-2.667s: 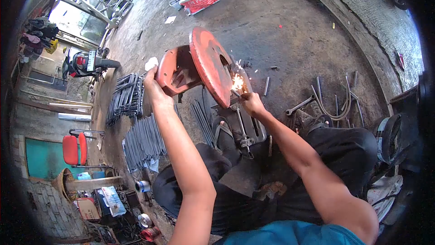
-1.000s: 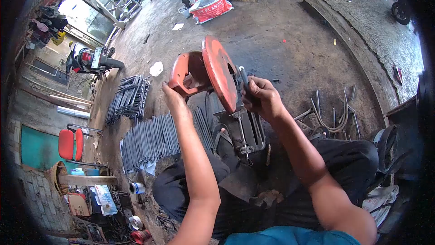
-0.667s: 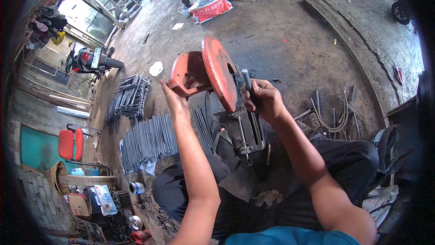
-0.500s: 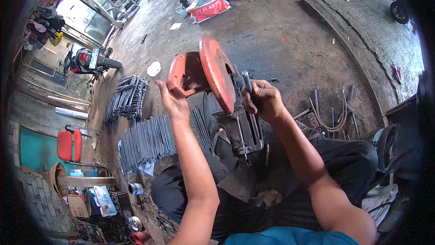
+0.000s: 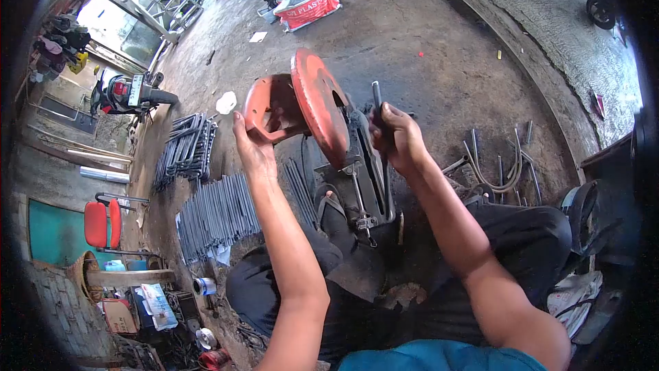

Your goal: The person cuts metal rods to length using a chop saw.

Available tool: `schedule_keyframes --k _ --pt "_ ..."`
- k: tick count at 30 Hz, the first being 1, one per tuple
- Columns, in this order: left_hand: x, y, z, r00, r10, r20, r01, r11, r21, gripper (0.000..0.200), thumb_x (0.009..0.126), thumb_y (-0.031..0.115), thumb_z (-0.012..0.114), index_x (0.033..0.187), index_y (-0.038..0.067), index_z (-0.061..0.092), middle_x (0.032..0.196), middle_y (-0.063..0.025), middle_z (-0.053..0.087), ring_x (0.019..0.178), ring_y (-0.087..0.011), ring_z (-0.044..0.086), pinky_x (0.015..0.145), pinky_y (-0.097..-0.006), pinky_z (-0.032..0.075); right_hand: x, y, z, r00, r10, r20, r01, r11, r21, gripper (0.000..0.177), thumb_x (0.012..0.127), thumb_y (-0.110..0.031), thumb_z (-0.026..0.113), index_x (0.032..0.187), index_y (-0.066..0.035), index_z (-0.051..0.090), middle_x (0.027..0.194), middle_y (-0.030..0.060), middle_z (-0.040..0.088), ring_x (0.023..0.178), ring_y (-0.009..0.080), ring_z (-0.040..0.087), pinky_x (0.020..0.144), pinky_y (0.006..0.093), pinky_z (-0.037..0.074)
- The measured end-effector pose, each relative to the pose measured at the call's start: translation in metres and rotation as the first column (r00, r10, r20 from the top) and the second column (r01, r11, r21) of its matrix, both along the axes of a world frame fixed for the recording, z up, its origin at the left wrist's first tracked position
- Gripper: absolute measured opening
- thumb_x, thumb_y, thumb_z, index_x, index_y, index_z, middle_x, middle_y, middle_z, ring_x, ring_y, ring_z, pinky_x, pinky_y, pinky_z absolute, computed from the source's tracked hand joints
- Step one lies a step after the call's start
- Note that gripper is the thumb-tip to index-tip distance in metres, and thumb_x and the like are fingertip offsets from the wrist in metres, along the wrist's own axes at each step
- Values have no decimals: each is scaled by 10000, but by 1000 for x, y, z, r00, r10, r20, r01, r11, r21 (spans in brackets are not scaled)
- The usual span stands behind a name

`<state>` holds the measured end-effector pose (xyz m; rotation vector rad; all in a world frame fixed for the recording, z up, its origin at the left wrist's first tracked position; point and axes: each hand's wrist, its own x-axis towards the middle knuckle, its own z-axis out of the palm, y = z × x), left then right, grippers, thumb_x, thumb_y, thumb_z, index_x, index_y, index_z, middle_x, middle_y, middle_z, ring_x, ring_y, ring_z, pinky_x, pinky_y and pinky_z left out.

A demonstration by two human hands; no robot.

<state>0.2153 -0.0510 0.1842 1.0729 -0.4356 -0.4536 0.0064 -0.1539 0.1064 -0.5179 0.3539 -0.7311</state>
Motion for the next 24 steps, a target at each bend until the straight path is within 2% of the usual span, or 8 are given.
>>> schedule_keyframes --k 6,9,12,14,16,17,20,24 --pt "11 7 -2 980 -188 -60 187 982 -29 534 925 381 456 1224 -60 432 1121 -234 541 954 -316 568 814 -428 503 -3 -18 -29 978 -60 -200 28 987 -159 308 959 -256 464 869 7 597 594 -4 460 535 121 431 520 275 355" --pt "1 1 1 999 -47 7 47 999 -2 622 877 511 484 1183 -31 489 1038 -201 596 861 -258 603 682 -377 521 -8 -26 -47 616 -518 -594 -213 616 -759 223 856 -228 588 983 -54 645 768 148 644 756 307 621 732 361 463" --pt "11 3 -5 993 -119 -7 119 993 13 626 873 512 492 1185 -31 488 1028 -202 599 853 -260 598 690 -387 519 -26 -29 -63 357 -696 -623 -355 516 -780 238 811 -224 612 1013 -104 653 896 199 643 832 368 622 779 390 469" --pt "10 3 -4 997 -79 -5 79 997 6 618 880 505 487 1185 -32 488 1023 -205 600 839 -260 595 706 -403 514 -34 -43 -93 477 -598 -644 -213 633 -745 248 828 -209 605 1042 -89 640 902 182 656 796 337 638 688 385 496" --pt "12 6 -4 984 -176 -33 175 984 -19 598 889 488 488 1180 -34 491 1019 -198 598 840 -259 595 741 -399 505 -37 -55 -98 717 -231 -658 -30 932 -360 290 878 -241 561 1096 -54 596 862 169 673 775 297 649 655 396 501" --pt "12 6 -6 984 -176 -32 175 984 -20 598 889 488 488 1180 -34 491 1019 -198 598 840 -259 595 741 -399 505 -49 -60 -101 866 -97 -490 -19 974 -225 322 912 -285 515 1101 -26 548 851 147 672 746 261 653 641 389 509" --pt "4 4 -3 998 -50 -29 48 998 -46 575 892 471 499 1167 -34 500 1014 -183 598 850 -261 597 768 -380 495 -59 -57 -107 957 -15 -289 48 993 107 301 909 -303 514 1025 -27 536 856 149 663 723 248 655 623 359 512" --pt "17 8 -10 980 -196 -34 194 979 -54 573 885 467 520 1197 -12 477 1072 -168 574 901 -289 595 797 -407 493 -45 -43 -109 919 -52 -391 3 992 -124 244 830 -153 621 992 -13 502 893 148 646 758 238 654 628 326 508"
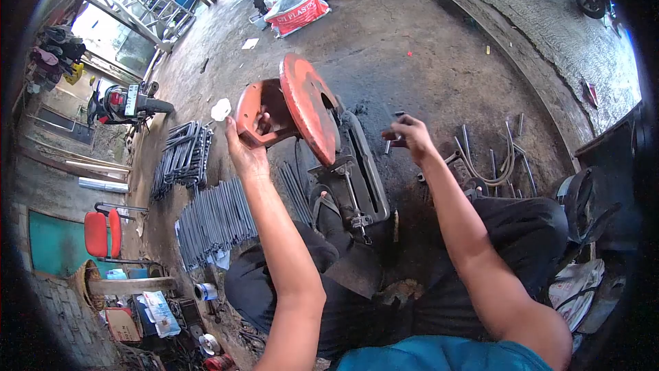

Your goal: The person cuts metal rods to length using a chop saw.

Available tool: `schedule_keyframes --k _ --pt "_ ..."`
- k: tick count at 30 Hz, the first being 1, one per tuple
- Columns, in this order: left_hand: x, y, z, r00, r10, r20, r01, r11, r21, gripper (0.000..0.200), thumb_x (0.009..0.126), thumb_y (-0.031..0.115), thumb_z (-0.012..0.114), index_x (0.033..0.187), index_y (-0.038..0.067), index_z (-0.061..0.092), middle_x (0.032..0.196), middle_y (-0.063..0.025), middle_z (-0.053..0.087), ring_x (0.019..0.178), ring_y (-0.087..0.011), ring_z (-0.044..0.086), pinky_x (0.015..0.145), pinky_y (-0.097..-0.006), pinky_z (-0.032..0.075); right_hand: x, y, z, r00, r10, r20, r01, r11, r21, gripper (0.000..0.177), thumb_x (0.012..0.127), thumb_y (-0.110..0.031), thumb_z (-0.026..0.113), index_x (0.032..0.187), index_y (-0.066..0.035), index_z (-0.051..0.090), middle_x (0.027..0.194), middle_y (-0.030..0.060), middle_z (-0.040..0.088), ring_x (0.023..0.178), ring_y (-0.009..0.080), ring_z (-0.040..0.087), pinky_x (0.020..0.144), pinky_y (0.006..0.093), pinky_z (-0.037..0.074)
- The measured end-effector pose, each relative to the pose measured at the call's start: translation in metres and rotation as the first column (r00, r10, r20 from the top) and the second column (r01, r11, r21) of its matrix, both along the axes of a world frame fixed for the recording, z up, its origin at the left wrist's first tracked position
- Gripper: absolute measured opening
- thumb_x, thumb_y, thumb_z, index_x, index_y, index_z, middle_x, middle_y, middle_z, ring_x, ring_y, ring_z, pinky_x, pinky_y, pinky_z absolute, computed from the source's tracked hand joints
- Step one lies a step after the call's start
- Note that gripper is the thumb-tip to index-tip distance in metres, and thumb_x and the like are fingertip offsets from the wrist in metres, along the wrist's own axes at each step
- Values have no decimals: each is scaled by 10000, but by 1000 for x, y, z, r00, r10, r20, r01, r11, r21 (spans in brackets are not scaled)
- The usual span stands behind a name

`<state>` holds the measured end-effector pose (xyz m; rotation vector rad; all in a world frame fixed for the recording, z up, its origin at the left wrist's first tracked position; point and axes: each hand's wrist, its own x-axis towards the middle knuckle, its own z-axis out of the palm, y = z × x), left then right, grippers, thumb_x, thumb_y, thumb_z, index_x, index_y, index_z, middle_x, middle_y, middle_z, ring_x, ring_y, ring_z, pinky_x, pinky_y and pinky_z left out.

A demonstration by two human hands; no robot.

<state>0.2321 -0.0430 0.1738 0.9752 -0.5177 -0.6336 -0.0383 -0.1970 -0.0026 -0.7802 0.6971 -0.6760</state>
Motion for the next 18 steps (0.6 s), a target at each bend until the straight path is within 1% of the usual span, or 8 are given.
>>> schedule_keyframes --k 1,3,6,8,10,12,16,18 --pt "-2 0 2 1000 -1 5 1 1000 2 575 885 467 522 1205 -8 470 1083 -165 570 918 -294 592 805 -415 492 5 3 -9 1000 0 0 0 1000 1 244 830 -153 621 992 -13 502 893 148 646 758 238 654 628 326 508" --pt "-12 -1 8 1000 24 -5 -24 1000 -5 570 888 462 519 1203 -10 470 1076 -163 574 918 -292 590 808 -409 491 17 11 -22 999 -41 -22 36 980 -196 356 773 -34 644 1086 -1 478 975 158 643 831 205 639 673 313 497" --pt "-14 -1 10 999 45 -12 -45 999 -6 560 894 454 515 1199 -13 472 1079 -165 576 935 -293 585 817 -413 485 13 29 19 997 0 78 16 977 -214 475 742 26 633 1176 -1 441 1020 169 642 905 183 612 721 291 479" --pt "-9 -1 7 999 41 -12 -41 999 1 555 897 450 512 1197 -15 473 1088 -168 573 951 -298 582 824 -423 479 9 30 31 997 65 44 -54 978 -203 527 724 62 603 1213 5 417 1072 172 632 941 184 601 753 298 471" --pt "0 -2 1 998 44 34 -44 999 -6 559 896 452 514 1217 -2 459 1134 -167 553 971 -303 577 821 -458 475 13 25 19 965 261 31 -246 939 -239 487 689 102 568 1154 5 462 1060 144 639 938 193 608 754 310 470" --pt "-1 -1 1 998 38 45 -38 999 -8 564 891 459 519 1216 2 459 1130 -165 554 958 -299 579 810 -450 479 21 29 -3 978 208 -24 -206 935 -288 437 648 138 518 1065 4 511 1016 122 645 901 197 619 727 305 466" --pt "-17 -2 8 994 107 2 -107 994 -12 570 880 476 528 1203 11 468 1094 -157 573 885 -271 587 774 -403 491 27 41 -36 967 242 -81 -251 958 -138 396 625 150 456 982 0 536 908 93 639 846 177 622 674 265 434" --pt "-13 0 6 998 68 -1 -68 998 -5 573 879 478 530 1209 14 461 1106 -158 566 889 -276 590 774 -407 491 28 44 -44 993 115 -33 -119 951 -285 338 631 149 445 917 -6 541 815 64 628 787 152 601 646 274 428"
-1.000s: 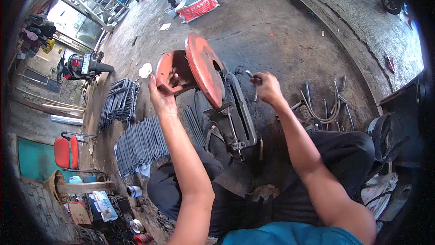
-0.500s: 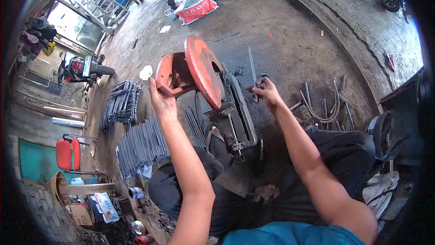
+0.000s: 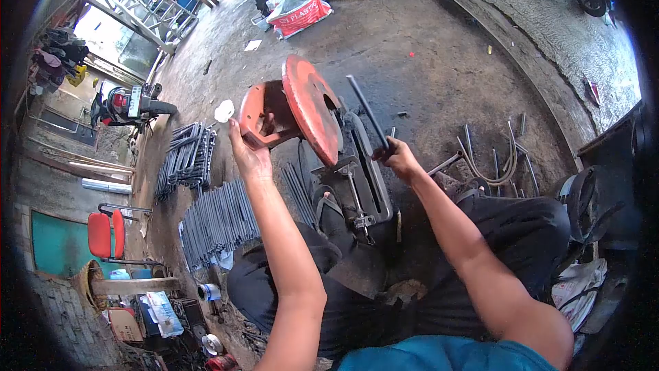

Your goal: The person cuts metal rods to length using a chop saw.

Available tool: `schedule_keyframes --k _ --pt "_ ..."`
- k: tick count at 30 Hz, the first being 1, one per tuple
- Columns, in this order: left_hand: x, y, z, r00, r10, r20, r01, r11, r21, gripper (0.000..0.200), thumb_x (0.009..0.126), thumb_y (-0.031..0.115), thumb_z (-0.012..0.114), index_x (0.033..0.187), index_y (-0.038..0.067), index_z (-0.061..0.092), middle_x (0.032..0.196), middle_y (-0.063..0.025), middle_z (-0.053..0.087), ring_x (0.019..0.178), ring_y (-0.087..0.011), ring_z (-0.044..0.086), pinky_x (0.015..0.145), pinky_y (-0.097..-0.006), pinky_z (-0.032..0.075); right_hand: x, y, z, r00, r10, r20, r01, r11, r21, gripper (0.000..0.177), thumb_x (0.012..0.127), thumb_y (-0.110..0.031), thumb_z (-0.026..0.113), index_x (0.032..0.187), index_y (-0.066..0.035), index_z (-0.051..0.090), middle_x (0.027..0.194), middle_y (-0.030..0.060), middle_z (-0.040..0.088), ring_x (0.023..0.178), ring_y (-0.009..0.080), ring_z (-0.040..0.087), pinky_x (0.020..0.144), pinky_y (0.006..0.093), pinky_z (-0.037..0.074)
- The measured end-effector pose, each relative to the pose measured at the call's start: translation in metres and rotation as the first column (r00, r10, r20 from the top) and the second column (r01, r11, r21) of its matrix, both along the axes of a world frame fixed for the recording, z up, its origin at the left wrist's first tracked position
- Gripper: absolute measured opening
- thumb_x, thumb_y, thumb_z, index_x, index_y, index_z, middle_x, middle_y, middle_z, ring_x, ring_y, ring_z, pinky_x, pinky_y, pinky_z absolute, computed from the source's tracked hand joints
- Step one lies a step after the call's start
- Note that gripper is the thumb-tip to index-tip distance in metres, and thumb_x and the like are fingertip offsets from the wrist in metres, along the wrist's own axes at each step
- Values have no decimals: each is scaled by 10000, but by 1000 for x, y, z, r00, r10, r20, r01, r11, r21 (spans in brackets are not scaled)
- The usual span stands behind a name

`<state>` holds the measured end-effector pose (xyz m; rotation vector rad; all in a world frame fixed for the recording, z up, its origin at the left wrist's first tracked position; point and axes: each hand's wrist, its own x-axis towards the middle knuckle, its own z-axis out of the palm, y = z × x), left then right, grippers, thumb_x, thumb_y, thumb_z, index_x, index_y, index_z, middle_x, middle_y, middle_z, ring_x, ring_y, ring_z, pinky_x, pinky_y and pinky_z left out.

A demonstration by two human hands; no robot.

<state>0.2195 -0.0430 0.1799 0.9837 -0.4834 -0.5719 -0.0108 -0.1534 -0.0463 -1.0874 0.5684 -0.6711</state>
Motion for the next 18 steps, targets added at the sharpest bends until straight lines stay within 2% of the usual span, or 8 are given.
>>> schedule_keyframes --k 1,3,6,8,12,13,17,18 --pt "3 1 -1 999 -40 -1 40 999 9 577 878 479 532 1216 18 454 1118 -159 558 892 -281 592 773 -411 490 1 0 1 998 -23 -60 14 989 -145 279 644 146 449 853 -12 544 740 38 600 722 134 564 618 277 421" --pt "7 0 -5 1000 -21 16 22 1000 -4 576 876 476 537 1216 19 453 1121 -158 555 896 -283 592 770 -417 491 12 -2 10 998 -61 15 62 990 -130 244 654 133 466 830 -16 547 731 33 590 703 136 553 609 276 418" --pt "3 -1 -2 1000 5 17 -4 1000 -21 574 873 471 546 1213 17 451 1121 -156 549 901 -289 590 766 -420 493 5 -4 57 993 -49 110 56 997 -59 152 704 58 535 827 -30 545 711 23 556 651 119 522 576 255 393" --pt "2 -1 -2 1000 15 3 -15 1000 -25 573 871 468 551 1209 15 451 1117 -155 548 903 -292 589 764 -416 494 4 -2 70 967 -23 253 -14 989 145 122 744 -10 555 858 -44 532 706 15 538 611 93 486 542 235 360" --pt "12 1 -8 998 -62 -17 61 998 -25 583 873 461 551 1227 13 436 1124 -164 543 932 -305 588 794 -417 495 4 -1 68 964 -120 239 76 980 186 84 834 -119 549 891 -71 510 660 -23 457 542 76 411 482 219 307" --pt "12 1 -8 998 -68 -10 67 997 -39 588 874 458 551 1236 12 428 1126 -169 539 940 -310 586 804 -420 496 10 -1 62 980 -183 77 171 975 138 173 908 -239 508 894 -67 495 646 -21 426 529 75 385 476 228 307" --pt "8 2 -8 1000 -14 -18 14 999 -38 588 874 452 555 1237 8 426 1124 -172 537 947 -310 584 818 -419 496 15 6 28 928 -233 -292 246 969 10 301 947 -362 434 883 -70 476 645 5 449 506 92 398 442 270 322" --pt "13 1 -9 999 -50 -18 50 998 -38 591 874 451 555 1239 5 421 1130 -177 531 951 -314 580 819 -423 497 28 11 23 825 -529 -200 420 810 -409 313 948 -369 438 893 -67 495 649 13 480 490 103 412 427 282 326"
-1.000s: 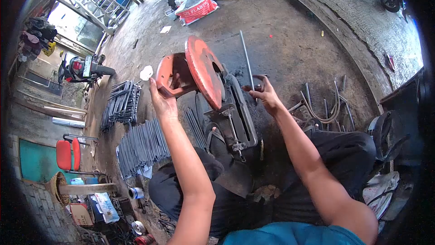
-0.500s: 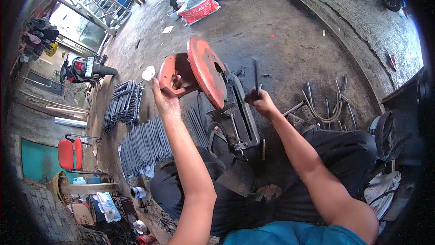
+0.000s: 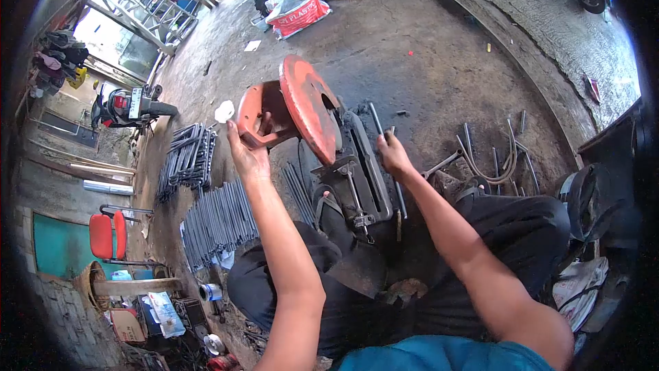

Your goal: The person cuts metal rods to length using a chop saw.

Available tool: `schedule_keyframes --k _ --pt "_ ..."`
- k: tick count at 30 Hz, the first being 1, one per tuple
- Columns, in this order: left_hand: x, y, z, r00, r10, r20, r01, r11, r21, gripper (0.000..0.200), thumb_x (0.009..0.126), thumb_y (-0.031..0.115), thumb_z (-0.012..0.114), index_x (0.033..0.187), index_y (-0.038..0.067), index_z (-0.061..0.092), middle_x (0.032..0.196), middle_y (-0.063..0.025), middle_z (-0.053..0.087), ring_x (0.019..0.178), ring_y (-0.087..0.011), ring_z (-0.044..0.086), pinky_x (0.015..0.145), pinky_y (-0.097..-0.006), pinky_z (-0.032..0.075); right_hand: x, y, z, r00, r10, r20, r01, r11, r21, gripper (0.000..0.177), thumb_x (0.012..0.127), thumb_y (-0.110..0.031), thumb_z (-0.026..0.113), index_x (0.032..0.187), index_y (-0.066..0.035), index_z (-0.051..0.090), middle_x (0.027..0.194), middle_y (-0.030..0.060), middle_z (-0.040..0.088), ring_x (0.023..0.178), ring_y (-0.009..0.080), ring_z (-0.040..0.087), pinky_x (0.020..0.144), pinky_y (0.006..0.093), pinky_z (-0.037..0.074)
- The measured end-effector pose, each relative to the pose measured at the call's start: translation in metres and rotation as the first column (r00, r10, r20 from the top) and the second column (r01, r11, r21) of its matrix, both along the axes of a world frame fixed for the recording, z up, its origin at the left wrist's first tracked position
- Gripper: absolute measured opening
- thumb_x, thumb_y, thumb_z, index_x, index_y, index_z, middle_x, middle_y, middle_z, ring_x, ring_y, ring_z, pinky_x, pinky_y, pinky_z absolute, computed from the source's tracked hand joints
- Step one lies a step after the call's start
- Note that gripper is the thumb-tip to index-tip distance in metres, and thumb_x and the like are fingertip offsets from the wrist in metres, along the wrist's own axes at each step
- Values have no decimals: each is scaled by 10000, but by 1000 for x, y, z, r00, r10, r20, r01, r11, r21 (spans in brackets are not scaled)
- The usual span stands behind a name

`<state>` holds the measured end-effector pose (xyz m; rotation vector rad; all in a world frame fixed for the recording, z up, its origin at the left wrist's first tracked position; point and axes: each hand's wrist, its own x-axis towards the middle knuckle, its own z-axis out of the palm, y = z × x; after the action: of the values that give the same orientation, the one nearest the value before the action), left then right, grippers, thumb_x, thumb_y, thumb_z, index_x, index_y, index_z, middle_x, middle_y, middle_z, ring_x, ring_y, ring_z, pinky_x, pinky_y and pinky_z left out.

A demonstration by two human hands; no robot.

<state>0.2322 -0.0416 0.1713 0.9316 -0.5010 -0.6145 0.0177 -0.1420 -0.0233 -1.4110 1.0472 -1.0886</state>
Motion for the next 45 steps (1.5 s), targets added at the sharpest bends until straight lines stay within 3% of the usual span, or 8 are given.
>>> schedule_keyframes --k 2,25,30,34,36,38,40,45 --pt "5 0 -6 999 -37 -1 37 999 8 595 874 450 555 1241 3 417 1135 -183 525 956 -317 576 820 -428 498 -15 4 -15 931 264 251 -361 766 532 330 954 -364 434 905 -53 532 649 12 494 494 102 419 437 277 331" --pt "-18 6 -3 990 139 -23 -139 989 -49 636 864 469 548 1267 0 399 1162 -154 536 1026 -263 559 896 -419 445 32 46 -37 900 433 -48 -366 811 456 500 955 -431 410 731 3 518 586 27 461 522 125 407 489 328 358" --pt "-21 40 -102 823 512 -246 -364 808 464 423 866 392 448 1151 81 476 1056 -89 605 869 -203 594 735 -315 436 32 50 -13 888 455 65 -425 760 492 522 959 -433 393 741 23 525 591 34 469 549 138 417 515 345 372" --pt "-96 44 -186 911 271 -311 3 750 661 374 886 443 397 901 106 557 721 -55 607 656 -186 580 552 -349 458 37 55 -16 898 428 102 -423 776 467 515 973 -418 361 707 -10 528 573 21 462 509 132 402 462 337 353" --pt "-129 20 -225 939 118 -323 152 701 697 509 907 508 333 989 72 582 831 -104 612 739 -243 594 632 -386 504 36 53 -13 872 489 28 -433 742 512 511 975 -361 350 959 74 617 866 183 645 837 246 605 787 360 450" --pt "-148 14 -246 987 21 161 -133 675 726 545 932 507 258 1188 87 493 1022 -159 583 827 -289 601 592 -416 519 48 54 -38 890 452 68 -424 763 488 509 968 -375 360 956 61 624 866 205 647 846 293 618 783 377 457" --pt "-165 16 -201 904 211 -371 173 614 770 500 943 469 279 1220 100 471 1041 -139 569 787 -278 607 562 -416 515 50 50 -41 865 474 -163 -367 821 437 507 958 -390 369 938 49 621 856 248 634 843 369 618 771 406 466" --pt "-178 20 -204 769 248 -589 89 871 483 472 938 486 298 1190 133 485 914 -102 575 670 -240 601 478 -377 480 38 59 -22 883 414 -223 -319 875 363 532 953 -409 363 834 58 588 792 288 594 820 445 585 711 472 440"
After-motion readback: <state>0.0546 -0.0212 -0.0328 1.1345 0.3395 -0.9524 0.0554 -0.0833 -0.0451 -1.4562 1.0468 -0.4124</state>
